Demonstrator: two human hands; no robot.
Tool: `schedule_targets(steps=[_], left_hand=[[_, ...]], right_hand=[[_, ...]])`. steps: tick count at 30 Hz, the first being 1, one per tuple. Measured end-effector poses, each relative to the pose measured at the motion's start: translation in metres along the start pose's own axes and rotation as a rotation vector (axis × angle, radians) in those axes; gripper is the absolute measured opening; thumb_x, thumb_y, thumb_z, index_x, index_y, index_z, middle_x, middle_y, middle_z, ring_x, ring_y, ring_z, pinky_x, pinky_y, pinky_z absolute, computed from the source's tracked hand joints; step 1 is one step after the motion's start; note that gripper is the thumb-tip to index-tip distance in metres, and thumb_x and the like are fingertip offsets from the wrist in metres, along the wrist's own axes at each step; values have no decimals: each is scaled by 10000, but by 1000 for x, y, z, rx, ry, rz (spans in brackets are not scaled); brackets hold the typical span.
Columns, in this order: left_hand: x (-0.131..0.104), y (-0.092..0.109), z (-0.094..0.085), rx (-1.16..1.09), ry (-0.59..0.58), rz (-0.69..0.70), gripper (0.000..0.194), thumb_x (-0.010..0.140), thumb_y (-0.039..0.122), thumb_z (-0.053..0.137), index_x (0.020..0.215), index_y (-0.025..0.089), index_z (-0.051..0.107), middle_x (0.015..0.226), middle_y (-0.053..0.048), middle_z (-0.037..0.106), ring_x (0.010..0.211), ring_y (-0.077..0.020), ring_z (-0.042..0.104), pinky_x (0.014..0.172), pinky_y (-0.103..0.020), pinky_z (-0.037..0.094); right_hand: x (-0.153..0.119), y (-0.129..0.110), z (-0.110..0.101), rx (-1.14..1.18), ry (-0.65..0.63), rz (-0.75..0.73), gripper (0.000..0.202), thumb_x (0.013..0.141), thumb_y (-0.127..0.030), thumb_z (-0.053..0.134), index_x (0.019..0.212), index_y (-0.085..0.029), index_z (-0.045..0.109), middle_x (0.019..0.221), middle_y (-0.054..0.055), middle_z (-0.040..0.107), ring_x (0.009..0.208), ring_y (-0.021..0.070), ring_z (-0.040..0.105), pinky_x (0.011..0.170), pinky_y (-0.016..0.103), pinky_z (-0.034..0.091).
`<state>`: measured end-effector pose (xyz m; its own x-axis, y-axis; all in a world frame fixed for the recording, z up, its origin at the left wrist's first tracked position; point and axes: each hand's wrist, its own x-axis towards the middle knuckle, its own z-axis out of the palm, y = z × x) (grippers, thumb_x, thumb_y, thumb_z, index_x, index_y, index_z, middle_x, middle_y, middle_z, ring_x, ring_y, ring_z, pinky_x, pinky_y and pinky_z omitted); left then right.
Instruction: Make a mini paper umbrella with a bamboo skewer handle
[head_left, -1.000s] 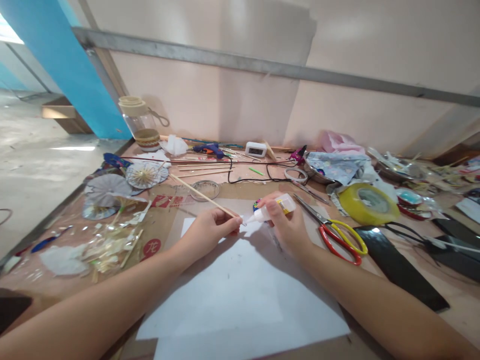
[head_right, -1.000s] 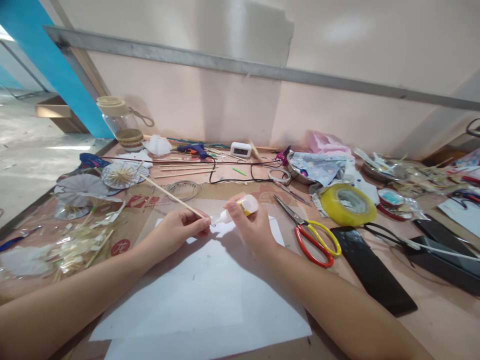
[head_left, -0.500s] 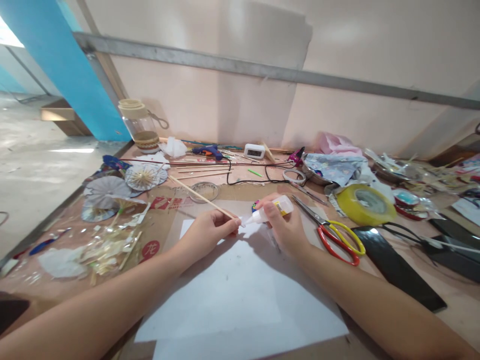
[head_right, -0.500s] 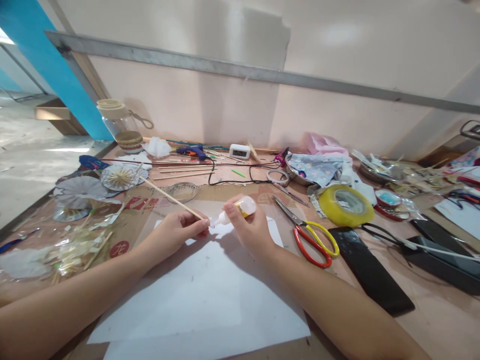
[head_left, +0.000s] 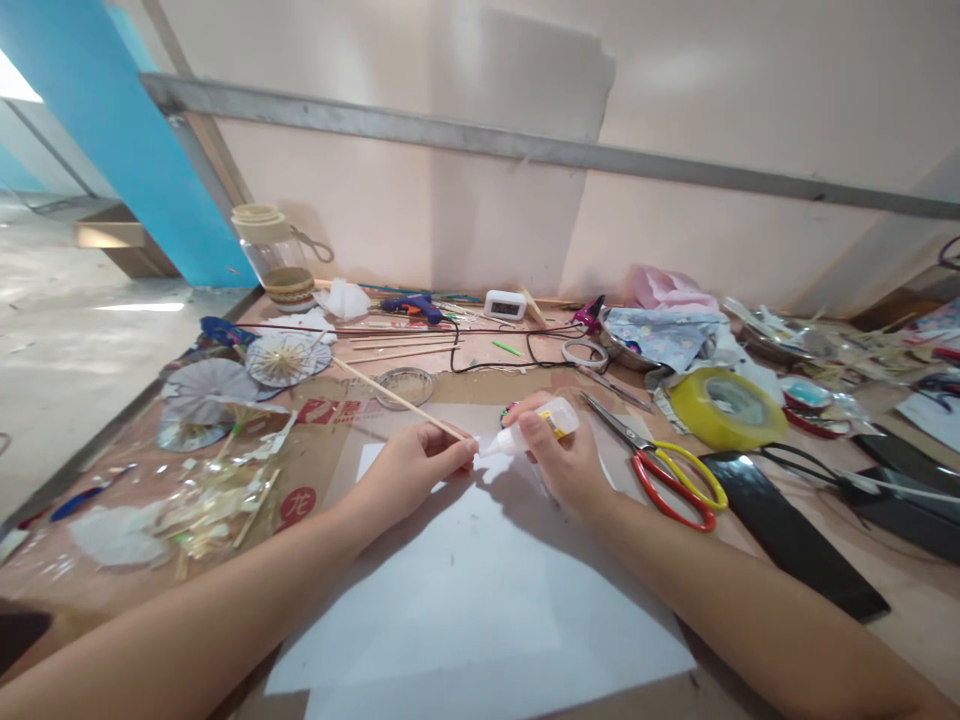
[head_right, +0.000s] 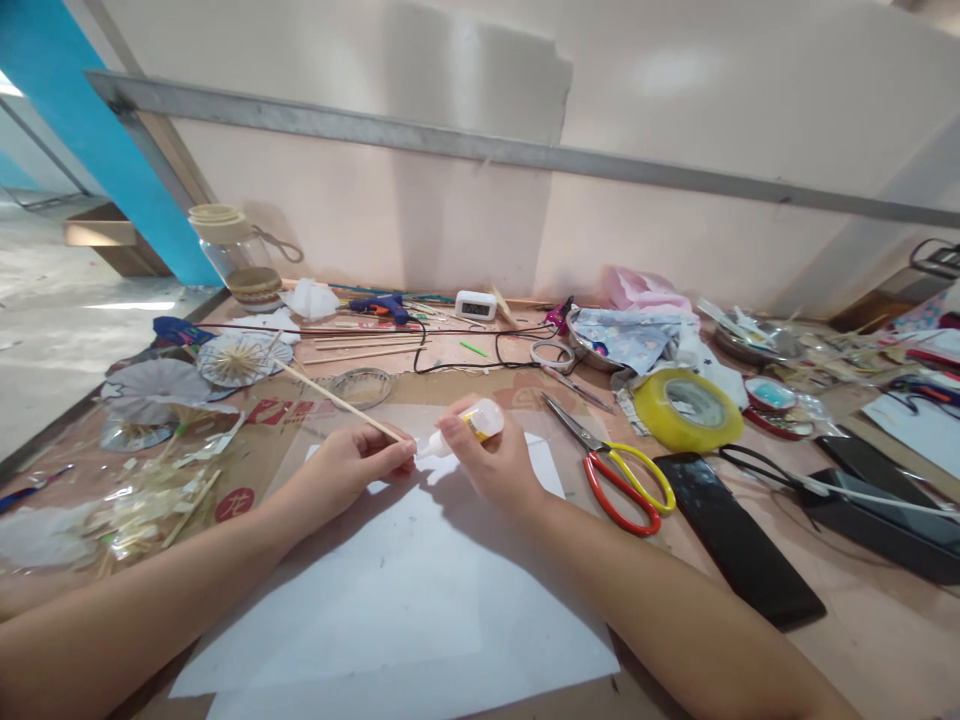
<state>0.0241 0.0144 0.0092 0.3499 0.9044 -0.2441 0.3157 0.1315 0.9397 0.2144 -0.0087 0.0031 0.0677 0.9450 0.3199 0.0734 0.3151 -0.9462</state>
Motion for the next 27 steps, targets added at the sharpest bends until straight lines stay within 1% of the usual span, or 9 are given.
schedule_targets(steps=[3,6,10,16,20,23,27], left_hand=[[0,-1,1,-11,13,5,379,774,545,685,770,166,695,773,-53,708,775,-212,655,729,-319,526],[0,-1,1,17,-4,3,364,787,531,672,749,170,689,766,-50,705,768,-211,652,725,-320,518],[0,-1,0,41,15,11,355,798,522,656,764,171,700,762,-54,712,769,-218,659,730,-331,511],[1,-1,-1,54,9,3,368,794,530,659,805,166,714,785,-60,726,779,-221,666,735,-332,507],[1,0,-1,59,1,8,374,788,538,657,783,167,711,787,-64,732,787,-228,669,739,-335,509],[0,2,-1,49,17,0,378,770,545,669,777,170,713,788,-66,738,788,-231,672,744,-336,513],[1,4,-1,38,11,-17,380,754,542,682,797,166,719,791,-66,742,788,-232,677,743,-337,517]], right_hand=[[1,0,1,-5,28,7,401,862,-578,631,795,-183,643,658,-5,596,514,104,463,481,236,358],[2,-1,0,-14,55,10,405,859,-578,635,780,-181,637,638,-13,569,514,101,449,482,233,359],[2,-2,0,-4,49,15,401,862,-574,632,780,-182,633,641,-15,563,513,100,438,482,234,357],[2,-2,0,-9,36,-14,355,879,-526,637,792,-182,635,624,-28,545,517,99,441,495,231,363],[1,-3,0,-20,53,-27,361,883,-542,628,812,-188,631,643,-20,562,534,109,463,509,240,383],[1,-4,-1,-41,66,-28,385,879,-570,614,814,-191,633,653,-5,579,547,121,482,512,251,402],[1,-3,0,-78,46,-39,376,875,-564,615,797,-197,636,666,6,603,582,138,527,528,254,425]])
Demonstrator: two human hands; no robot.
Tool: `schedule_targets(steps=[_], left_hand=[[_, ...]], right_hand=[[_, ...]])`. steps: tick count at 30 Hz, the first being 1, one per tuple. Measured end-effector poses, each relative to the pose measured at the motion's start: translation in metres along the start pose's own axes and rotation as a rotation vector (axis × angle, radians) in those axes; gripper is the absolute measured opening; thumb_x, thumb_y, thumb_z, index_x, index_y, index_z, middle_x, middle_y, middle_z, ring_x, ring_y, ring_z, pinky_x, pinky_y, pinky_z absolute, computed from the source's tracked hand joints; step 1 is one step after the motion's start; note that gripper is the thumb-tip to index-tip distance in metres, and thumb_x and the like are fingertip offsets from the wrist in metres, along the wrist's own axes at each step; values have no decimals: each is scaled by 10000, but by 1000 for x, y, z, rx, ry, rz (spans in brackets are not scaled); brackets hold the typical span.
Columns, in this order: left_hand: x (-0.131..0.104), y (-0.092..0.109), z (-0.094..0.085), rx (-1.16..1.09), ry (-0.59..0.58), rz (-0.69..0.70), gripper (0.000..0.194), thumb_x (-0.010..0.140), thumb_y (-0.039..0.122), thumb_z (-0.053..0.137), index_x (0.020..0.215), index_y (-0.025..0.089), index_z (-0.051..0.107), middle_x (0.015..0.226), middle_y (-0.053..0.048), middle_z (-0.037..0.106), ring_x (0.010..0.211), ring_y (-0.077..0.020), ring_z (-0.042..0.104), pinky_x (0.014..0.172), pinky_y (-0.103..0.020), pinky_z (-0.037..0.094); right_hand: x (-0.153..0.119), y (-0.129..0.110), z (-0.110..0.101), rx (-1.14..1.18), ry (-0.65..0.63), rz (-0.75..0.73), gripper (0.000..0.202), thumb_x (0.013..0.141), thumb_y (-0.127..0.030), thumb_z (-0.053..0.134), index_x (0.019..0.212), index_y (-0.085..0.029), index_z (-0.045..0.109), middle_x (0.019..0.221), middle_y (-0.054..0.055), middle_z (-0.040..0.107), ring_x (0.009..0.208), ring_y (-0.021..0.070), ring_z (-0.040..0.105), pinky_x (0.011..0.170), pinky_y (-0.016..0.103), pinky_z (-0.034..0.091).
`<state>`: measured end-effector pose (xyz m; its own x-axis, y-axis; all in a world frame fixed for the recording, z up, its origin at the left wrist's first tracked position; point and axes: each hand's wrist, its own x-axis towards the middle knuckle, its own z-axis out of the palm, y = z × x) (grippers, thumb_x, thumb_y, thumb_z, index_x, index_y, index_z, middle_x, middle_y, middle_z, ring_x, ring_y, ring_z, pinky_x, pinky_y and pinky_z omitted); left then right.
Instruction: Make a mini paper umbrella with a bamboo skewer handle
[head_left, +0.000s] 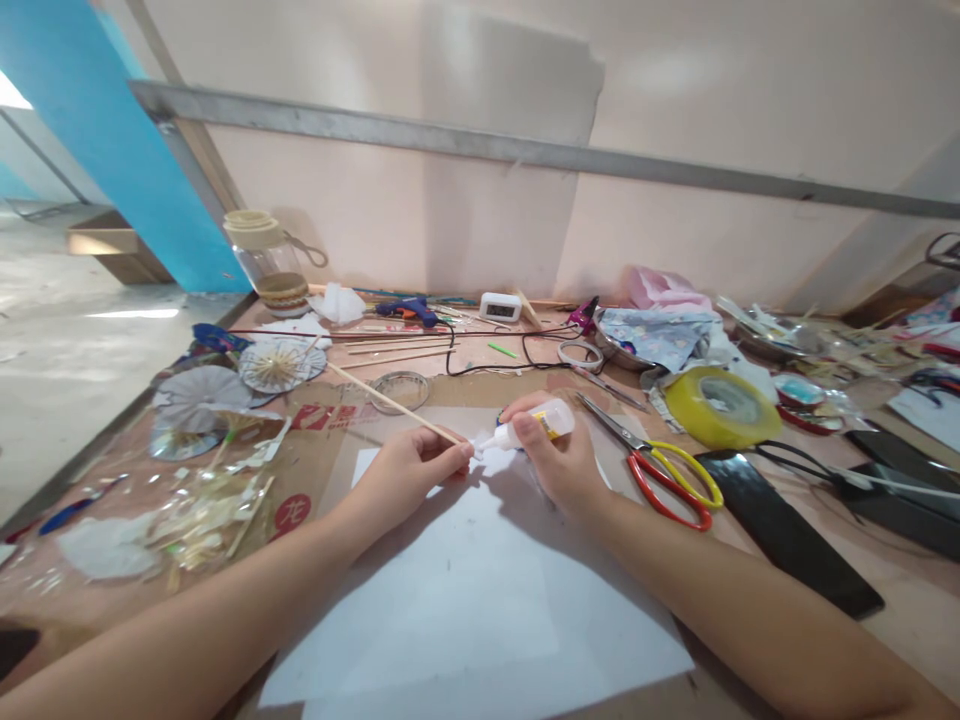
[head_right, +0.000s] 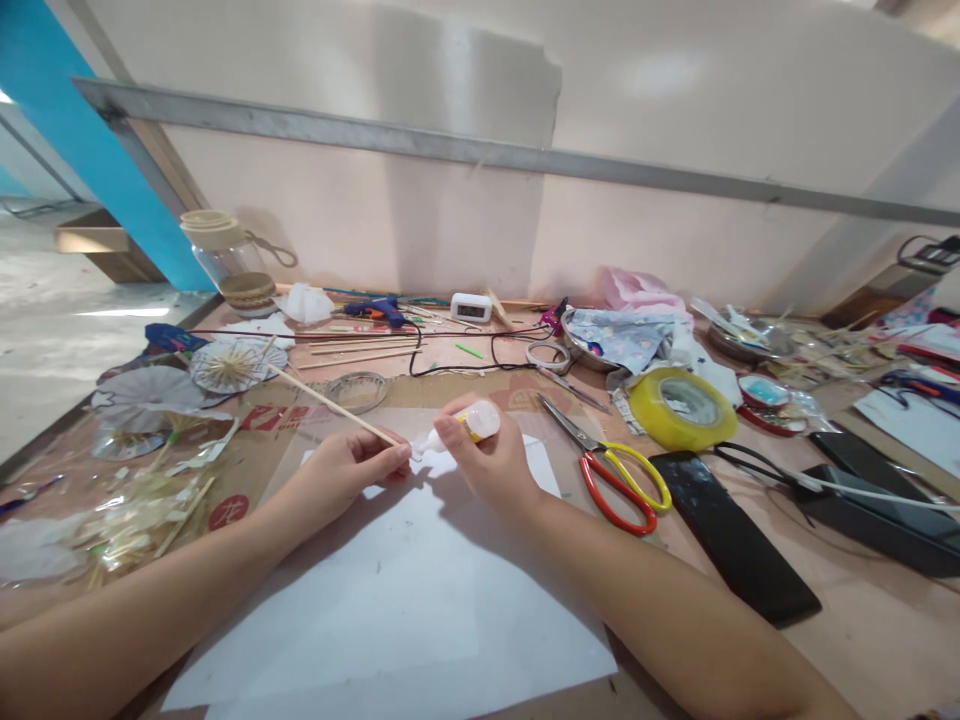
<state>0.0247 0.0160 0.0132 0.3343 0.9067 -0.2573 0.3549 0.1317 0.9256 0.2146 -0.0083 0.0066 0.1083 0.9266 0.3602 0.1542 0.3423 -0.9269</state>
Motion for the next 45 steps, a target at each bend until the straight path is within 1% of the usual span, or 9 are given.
schedule_targets(steps=[7,12,19,23,31,36,39,41,45], left_hand=[[2,-4,1,-49,-1,11,327,775,497,683,772,170,703,765,-52,731,758,-208,669,716,-323,510],[1,1,0,-14,-11,16,315,781,489,674,745,178,706,737,-41,725,741,-204,662,695,-311,501],[0,-1,0,-42,-11,21,301,793,474,674,768,176,706,745,-34,719,736,-187,653,688,-293,491],[-1,-1,1,-53,-16,25,319,780,488,681,780,171,714,757,-45,725,740,-194,655,677,-295,496],[0,0,2,-92,-14,24,320,760,474,691,768,156,716,737,-57,715,739,-202,659,665,-298,504],[0,4,0,-18,-7,20,296,757,458,682,696,170,705,724,-47,724,709,-184,652,673,-282,507],[0,6,0,-9,3,0,291,752,456,680,715,168,707,730,-54,731,708,-188,659,675,-288,514],[0,3,1,-25,11,-4,300,745,466,683,735,167,705,734,-58,730,709,-192,663,673,-295,516],[4,-4,1,-30,6,17,318,730,484,683,736,166,698,709,-52,717,698,-196,662,663,-301,513]], right_hand=[[4,-4,0,7,124,18,353,873,-543,622,801,-198,620,674,-2,571,606,140,511,542,258,423],[2,-7,-2,27,174,-60,334,904,-514,598,805,-197,631,703,10,591,622,142,532,553,263,432],[0,-3,-1,13,44,-16,346,898,-523,605,804,-192,633,685,6,599,593,135,524,547,261,422],[0,-2,1,-1,26,-29,355,891,-539,606,812,-195,637,703,13,624,619,147,558,561,263,441],[1,0,0,33,37,-20,291,899,-474,625,814,-195,633,710,-2,615,640,137,552,576,246,439],[1,-1,1,48,6,0,305,869,-487,658,801,-190,647,695,-5,612,618,129,536,562,244,426],[8,-2,-1,131,77,56,320,853,-508,673,844,-188,668,670,-22,581,589,113,510,554,239,423],[17,-6,-5,244,78,131,327,818,-507,717,908,-195,681,654,-34,576,571,106,510,558,236,439],[38,-24,-20,517,-78,289,442,717,-468,815,1058,-230,665,800,-5,681,685,135,618,703,285,530]])
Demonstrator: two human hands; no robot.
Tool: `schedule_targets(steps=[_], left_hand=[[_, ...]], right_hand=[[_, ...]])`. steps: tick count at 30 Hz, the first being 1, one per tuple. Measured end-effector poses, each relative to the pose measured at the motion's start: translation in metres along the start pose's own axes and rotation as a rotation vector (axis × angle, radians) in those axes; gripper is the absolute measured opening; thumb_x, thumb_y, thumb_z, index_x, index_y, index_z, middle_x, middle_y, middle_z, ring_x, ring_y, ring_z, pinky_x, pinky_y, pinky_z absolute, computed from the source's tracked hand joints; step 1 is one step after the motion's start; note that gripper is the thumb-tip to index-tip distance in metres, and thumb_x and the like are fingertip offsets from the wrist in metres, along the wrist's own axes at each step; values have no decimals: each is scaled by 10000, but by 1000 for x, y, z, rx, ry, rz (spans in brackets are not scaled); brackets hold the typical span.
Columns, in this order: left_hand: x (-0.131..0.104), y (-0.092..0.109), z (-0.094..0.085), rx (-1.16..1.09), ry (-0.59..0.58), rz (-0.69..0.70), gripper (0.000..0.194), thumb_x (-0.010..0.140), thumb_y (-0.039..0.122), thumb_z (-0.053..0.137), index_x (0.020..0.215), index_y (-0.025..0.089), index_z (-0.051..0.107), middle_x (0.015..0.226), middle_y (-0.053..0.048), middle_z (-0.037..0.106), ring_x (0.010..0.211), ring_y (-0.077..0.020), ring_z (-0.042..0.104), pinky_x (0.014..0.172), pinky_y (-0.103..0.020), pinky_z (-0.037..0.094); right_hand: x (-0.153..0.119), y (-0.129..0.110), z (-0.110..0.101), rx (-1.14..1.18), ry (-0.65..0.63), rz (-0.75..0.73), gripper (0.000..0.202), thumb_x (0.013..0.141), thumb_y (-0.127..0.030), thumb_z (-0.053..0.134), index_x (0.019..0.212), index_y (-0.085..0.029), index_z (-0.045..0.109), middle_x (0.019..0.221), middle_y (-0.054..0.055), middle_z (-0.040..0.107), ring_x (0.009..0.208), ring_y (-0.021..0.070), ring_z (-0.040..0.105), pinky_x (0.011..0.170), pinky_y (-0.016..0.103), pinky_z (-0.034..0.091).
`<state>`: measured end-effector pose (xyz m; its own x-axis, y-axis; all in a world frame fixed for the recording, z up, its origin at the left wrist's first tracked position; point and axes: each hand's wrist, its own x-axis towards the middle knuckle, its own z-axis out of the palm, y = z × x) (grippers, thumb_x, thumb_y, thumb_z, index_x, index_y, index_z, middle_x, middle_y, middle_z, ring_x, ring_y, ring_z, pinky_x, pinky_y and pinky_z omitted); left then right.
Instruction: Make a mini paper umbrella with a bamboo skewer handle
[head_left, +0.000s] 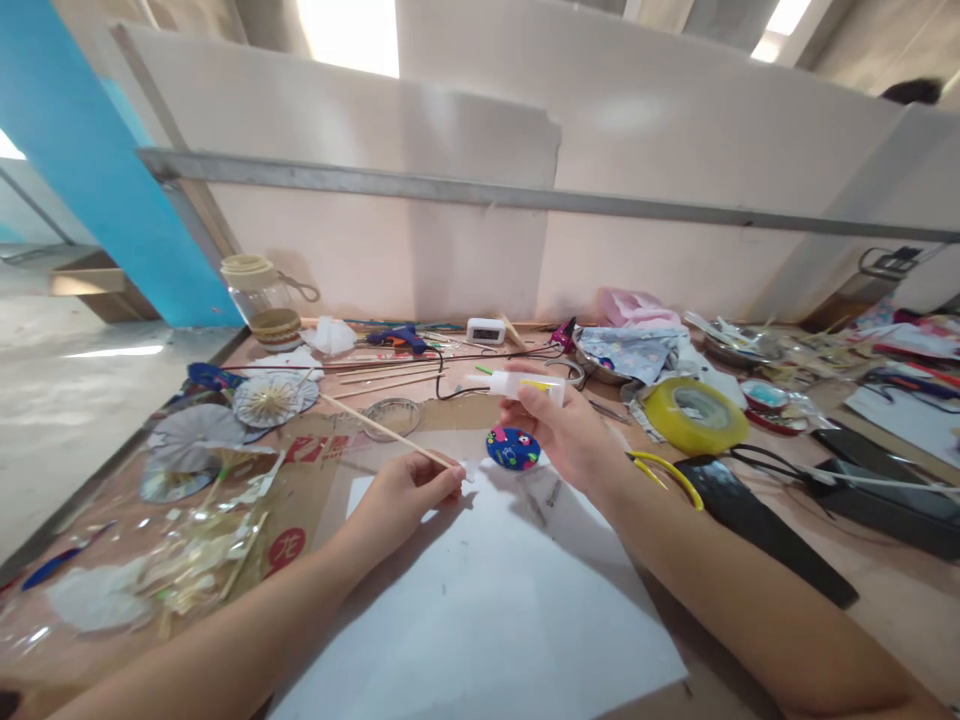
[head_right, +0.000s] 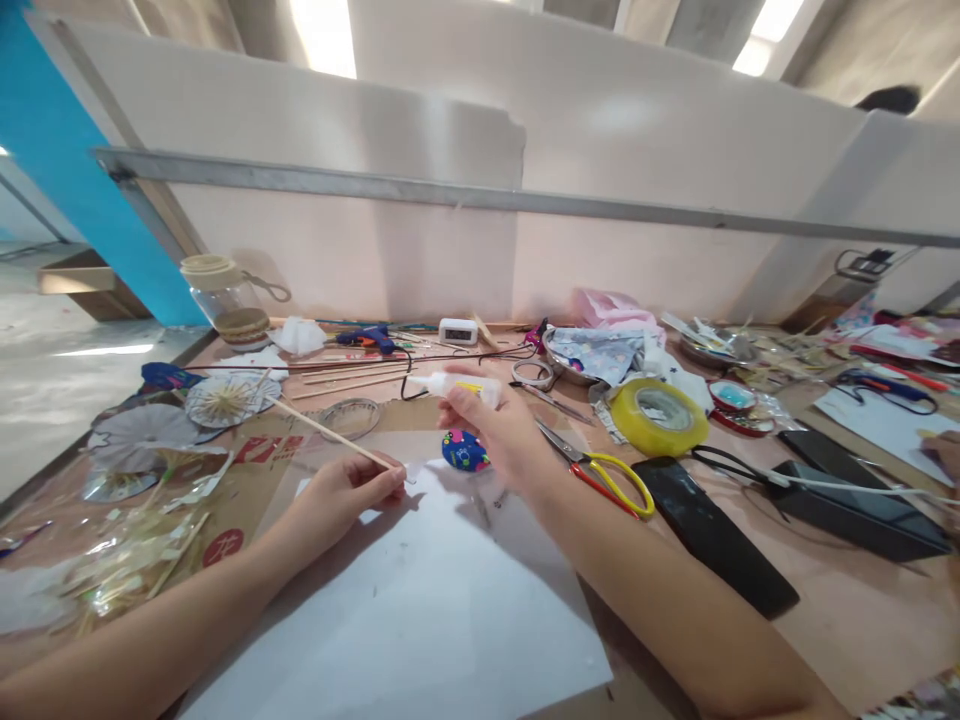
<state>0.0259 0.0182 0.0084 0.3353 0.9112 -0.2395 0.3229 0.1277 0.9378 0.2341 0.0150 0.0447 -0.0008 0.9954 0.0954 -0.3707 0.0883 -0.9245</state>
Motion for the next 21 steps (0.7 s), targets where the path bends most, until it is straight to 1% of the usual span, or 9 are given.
schedule_targets(steps=[2,4,7,10,12,14,18,19,21], left_hand=[[1,-3,-1,6,-8,17,318,731,485,680,751,168,697,699,-45,717,683,-192,657,662,-302,511],[2,-3,-1,10,-13,35,318,741,487,673,775,171,699,698,-38,721,676,-188,657,670,-303,509],[1,-3,-2,19,-18,52,308,758,477,665,773,171,700,698,-38,724,675,-189,659,669,-304,500],[1,-4,-2,18,-23,64,311,763,473,660,764,165,698,703,-47,722,683,-196,659,676,-314,500],[1,-7,-1,10,-31,73,324,765,481,655,766,160,695,701,-54,717,677,-195,653,681,-320,497],[3,-9,-1,1,-38,80,332,763,488,654,771,158,690,697,-59,713,665,-192,645,677,-323,491],[5,-12,0,-9,-42,85,356,742,507,668,777,153,686,687,-66,706,655,-191,638,682,-331,487],[6,-12,0,-11,-41,86,367,733,517,672,769,151,683,679,-67,702,647,-190,634,677,-331,484],[6,-10,0,-16,-37,91,391,712,538,681,746,149,677,665,-68,693,626,-185,624,653,-325,476]], right_hand=[[2,-17,-4,76,-51,58,457,753,-496,773,1114,-247,645,902,22,711,738,154,643,745,317,544],[3,-29,-10,73,-46,56,412,798,-485,726,1132,-263,633,986,31,713,743,151,642,746,321,541],[8,-30,-22,-128,-24,-23,343,785,-390,734,1084,-250,642,1030,24,695,810,154,640,801,314,520],[27,-8,-33,-479,-8,-42,286,790,-393,678,1008,-216,625,990,48,707,942,205,646,839,343,517],[48,12,-38,-565,22,-19,266,771,-327,681,991,-203,601,951,63,721,942,228,660,819,369,532],[73,29,-38,-638,59,-20,238,742,-244,702,946,-201,586,929,54,723,924,226,669,832,381,537],[123,49,-26,-789,132,-73,262,766,-178,727,1000,-177,610,1010,48,709,971,214,657,917,382,516],[131,53,-21,-825,140,-80,263,786,-187,735,1022,-161,621,1038,60,702,991,221,651,921,392,517],[143,61,-10,-882,127,-79,264,882,-261,696,1109,-144,629,1123,80,673,1011,226,648,897,420,538]])
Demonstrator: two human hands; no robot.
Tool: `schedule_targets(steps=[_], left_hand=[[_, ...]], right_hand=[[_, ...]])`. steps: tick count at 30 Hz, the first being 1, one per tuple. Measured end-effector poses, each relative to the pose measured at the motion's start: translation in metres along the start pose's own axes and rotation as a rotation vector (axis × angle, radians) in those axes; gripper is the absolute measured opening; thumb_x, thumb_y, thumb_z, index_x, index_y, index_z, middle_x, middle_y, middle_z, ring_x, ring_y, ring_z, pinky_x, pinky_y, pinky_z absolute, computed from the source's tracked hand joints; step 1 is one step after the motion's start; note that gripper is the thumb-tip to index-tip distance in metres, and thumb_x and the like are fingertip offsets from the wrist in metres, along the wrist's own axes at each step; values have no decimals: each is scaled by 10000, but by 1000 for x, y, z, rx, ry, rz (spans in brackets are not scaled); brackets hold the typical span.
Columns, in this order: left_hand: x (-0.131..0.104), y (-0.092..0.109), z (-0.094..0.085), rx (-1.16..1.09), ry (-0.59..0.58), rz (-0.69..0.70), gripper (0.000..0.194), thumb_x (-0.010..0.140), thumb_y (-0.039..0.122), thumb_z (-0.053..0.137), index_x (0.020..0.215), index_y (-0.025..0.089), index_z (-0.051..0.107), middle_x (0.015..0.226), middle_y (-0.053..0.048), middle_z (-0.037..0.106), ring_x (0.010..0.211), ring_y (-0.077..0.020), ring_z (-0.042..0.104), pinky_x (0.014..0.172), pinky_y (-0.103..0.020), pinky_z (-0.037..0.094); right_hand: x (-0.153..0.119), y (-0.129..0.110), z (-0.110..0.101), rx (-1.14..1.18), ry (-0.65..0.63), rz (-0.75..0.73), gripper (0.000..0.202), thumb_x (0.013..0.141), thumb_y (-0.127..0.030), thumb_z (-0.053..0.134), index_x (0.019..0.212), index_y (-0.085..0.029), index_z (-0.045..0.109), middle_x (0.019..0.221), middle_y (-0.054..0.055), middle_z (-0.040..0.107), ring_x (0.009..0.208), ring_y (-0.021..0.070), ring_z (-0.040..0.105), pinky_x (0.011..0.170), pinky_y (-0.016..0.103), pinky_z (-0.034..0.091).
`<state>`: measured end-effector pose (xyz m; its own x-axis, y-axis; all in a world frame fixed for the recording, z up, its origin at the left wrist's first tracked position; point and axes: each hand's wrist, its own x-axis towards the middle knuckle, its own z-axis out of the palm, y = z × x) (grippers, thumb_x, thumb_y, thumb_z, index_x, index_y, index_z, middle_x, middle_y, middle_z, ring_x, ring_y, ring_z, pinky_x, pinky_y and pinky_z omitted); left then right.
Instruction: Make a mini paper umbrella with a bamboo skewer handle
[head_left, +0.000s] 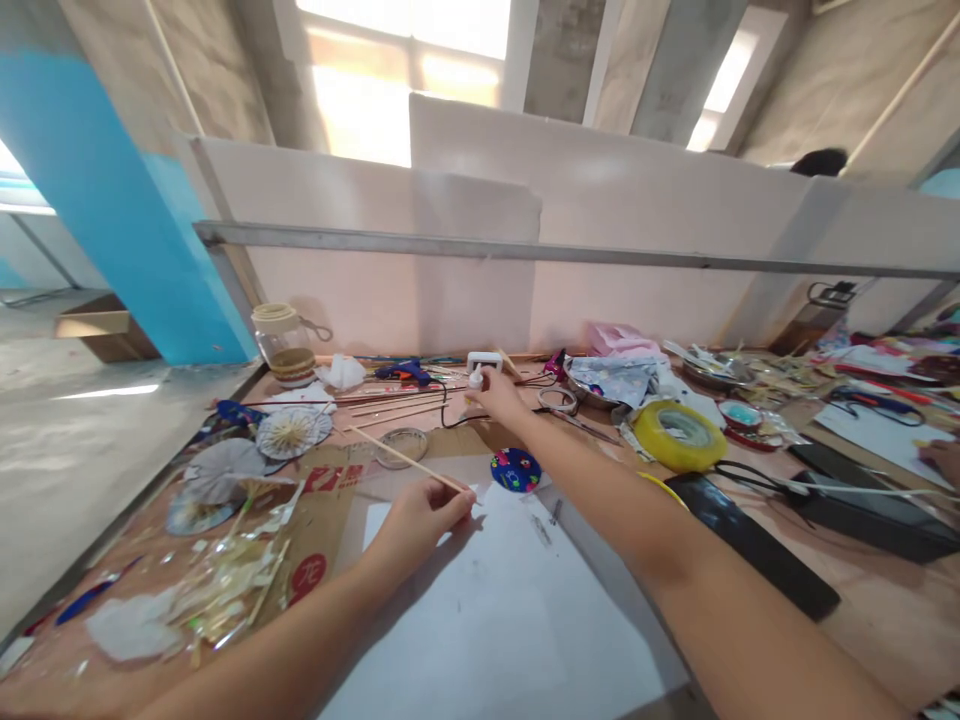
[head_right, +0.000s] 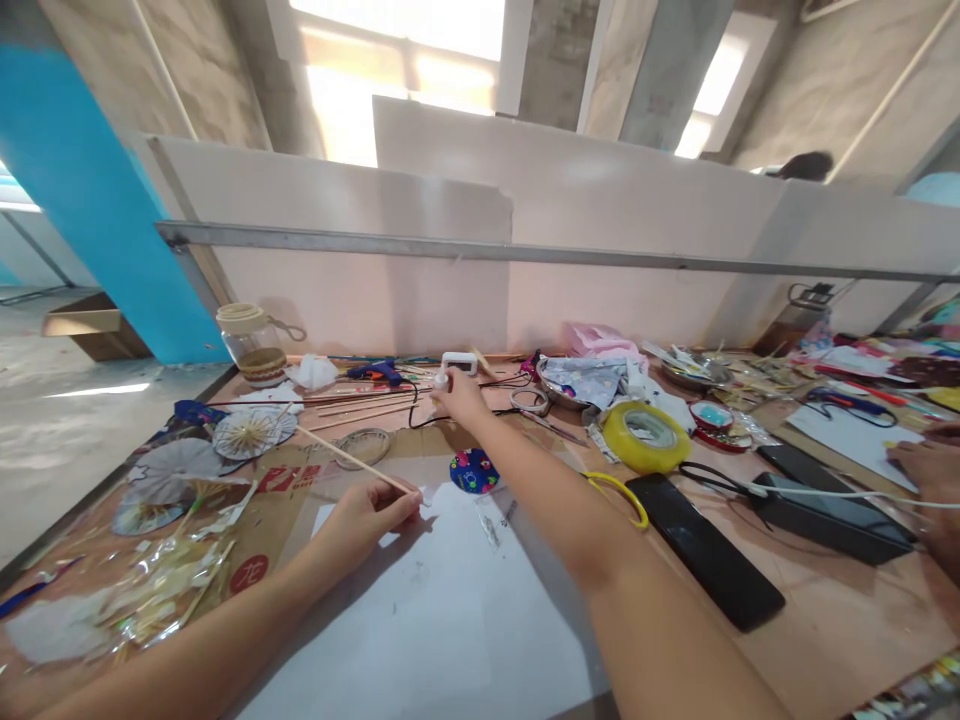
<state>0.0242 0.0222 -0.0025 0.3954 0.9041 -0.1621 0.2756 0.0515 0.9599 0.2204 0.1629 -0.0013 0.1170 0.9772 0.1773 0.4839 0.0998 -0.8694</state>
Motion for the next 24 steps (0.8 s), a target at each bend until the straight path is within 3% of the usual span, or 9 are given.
schedule_targets(steps=[3,6,9,13,15,17,19,22,24], left_hand=[[0,1,0,-6,2,5,410,692,555,692,726,146,672,652,-66,686,610,-177,616,630,-315,473],[0,0,0,-12,-1,5,417,700,557,692,743,143,679,660,-65,688,622,-179,628,644,-316,489],[0,0,-1,-9,-3,2,417,712,556,693,773,144,691,687,-67,703,652,-190,648,661,-318,501],[-1,2,-2,16,3,-2,414,721,563,687,764,151,707,659,-58,700,640,-194,643,629,-307,490],[-1,3,-2,28,6,-2,410,725,560,682,762,153,708,652,-52,694,634,-193,637,623,-304,485],[-1,3,-3,39,12,-5,406,728,557,677,763,153,704,663,-51,692,645,-196,637,637,-309,487],[0,2,-2,47,16,-13,404,729,554,675,771,154,700,685,-54,698,666,-201,642,657,-315,490],[0,2,-2,57,16,-25,402,729,548,676,781,150,700,694,-55,702,674,-201,641,665,-316,489],[1,2,-2,62,15,-28,401,738,545,671,793,148,700,696,-53,701,674,-197,640,669,-314,487]], right_hand=[[2,-3,15,-51,-27,-3,299,961,-331,614,1202,-155,612,1198,87,640,1014,223,654,864,437,560],[-10,-9,8,-68,-15,-13,413,866,-314,723,1220,-146,590,1153,95,657,1014,221,646,917,437,523],[-47,-23,-28,-65,15,-54,555,790,-281,760,1280,-159,528,1188,111,642,1076,214,614,967,400,483],[-140,-31,-113,-190,-32,-127,442,848,-350,675,1256,-235,551,1184,82,664,1114,245,624,997,425,473],[-192,-11,-160,-422,-80,-63,448,897,-421,597,1312,-268,527,1220,102,672,1124,293,641,968,470,496],[-238,26,-202,-691,4,40,475,894,-450,564,1324,-250,539,1246,148,676,1114,353,653,960,523,496],[-271,71,-233,-897,94,78,567,806,-495,617,1272,-173,587,1258,227,661,1162,433,616,992,583,465],[-298,125,-259,-987,120,144,731,780,-564,592,1333,-89,540,1332,274,604,1248,455,560,1000,591,473],[-301,143,-264,-1021,123,174,760,782,-584,574,1327,-56,546,1334,292,595,1263,454,550,1019,576,466]])
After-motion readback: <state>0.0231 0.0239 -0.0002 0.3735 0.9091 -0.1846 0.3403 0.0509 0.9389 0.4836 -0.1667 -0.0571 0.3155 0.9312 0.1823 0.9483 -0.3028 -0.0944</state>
